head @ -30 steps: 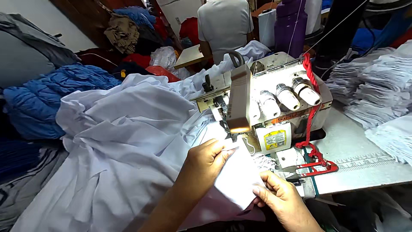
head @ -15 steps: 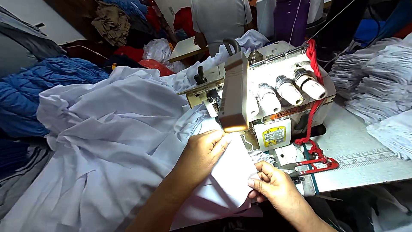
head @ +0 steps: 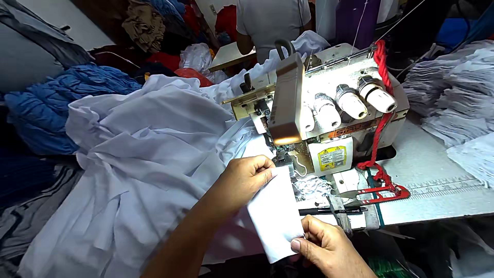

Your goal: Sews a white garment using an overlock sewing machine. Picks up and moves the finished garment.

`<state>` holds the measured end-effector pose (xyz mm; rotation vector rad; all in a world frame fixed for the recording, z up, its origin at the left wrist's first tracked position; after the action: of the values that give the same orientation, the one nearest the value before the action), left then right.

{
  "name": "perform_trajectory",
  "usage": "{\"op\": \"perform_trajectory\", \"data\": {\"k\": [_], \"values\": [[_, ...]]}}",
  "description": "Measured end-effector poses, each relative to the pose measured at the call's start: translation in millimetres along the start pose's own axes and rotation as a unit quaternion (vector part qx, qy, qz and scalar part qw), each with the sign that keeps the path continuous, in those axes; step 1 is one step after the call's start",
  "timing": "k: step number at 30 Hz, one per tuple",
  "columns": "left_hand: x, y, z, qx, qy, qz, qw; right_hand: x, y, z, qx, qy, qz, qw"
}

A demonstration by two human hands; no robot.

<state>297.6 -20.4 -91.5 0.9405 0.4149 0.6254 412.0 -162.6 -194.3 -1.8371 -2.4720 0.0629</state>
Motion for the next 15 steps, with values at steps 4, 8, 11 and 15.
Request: {"op": "perform_trajectory", "data": {"k": [4, 8, 11, 15], "values": [[5.5, 2.6, 1.1, -0.016, 0.039, -0.023, 0.999, 0.1, -1.4, 0.4, 0.020, 0.007, -0.002, 1.000], [7.8, 2.0, 1.6, -0.004, 0.057, -0.011, 0.998, 0.8, -1.4, 0.5, 0.034, 0.010, -0.001, 0.999], [8.2, 1.8, 3.1, 0.007, 0.066, -0.007, 0.998, 0.7, -1.9, -0.2, 0.042, 0.009, -0.004, 0.999], [10.3, 1.6, 4.1, -0.010, 0.086, -0.018, 0.996, 0.7, -2.0, -2.3, 0.038, 0.017, -0.003, 0.999]]}}
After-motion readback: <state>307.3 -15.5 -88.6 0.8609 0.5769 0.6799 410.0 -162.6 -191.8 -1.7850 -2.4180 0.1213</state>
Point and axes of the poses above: each hand's wrist, its own x-axis towards the middle knuckle, its own y-axis out of the back of the hand, z = x × y, the point moved 5 cm from there along x, towards the middle knuckle, and after that the axes turned 15 degrees about -z, right-handed, at the moved point
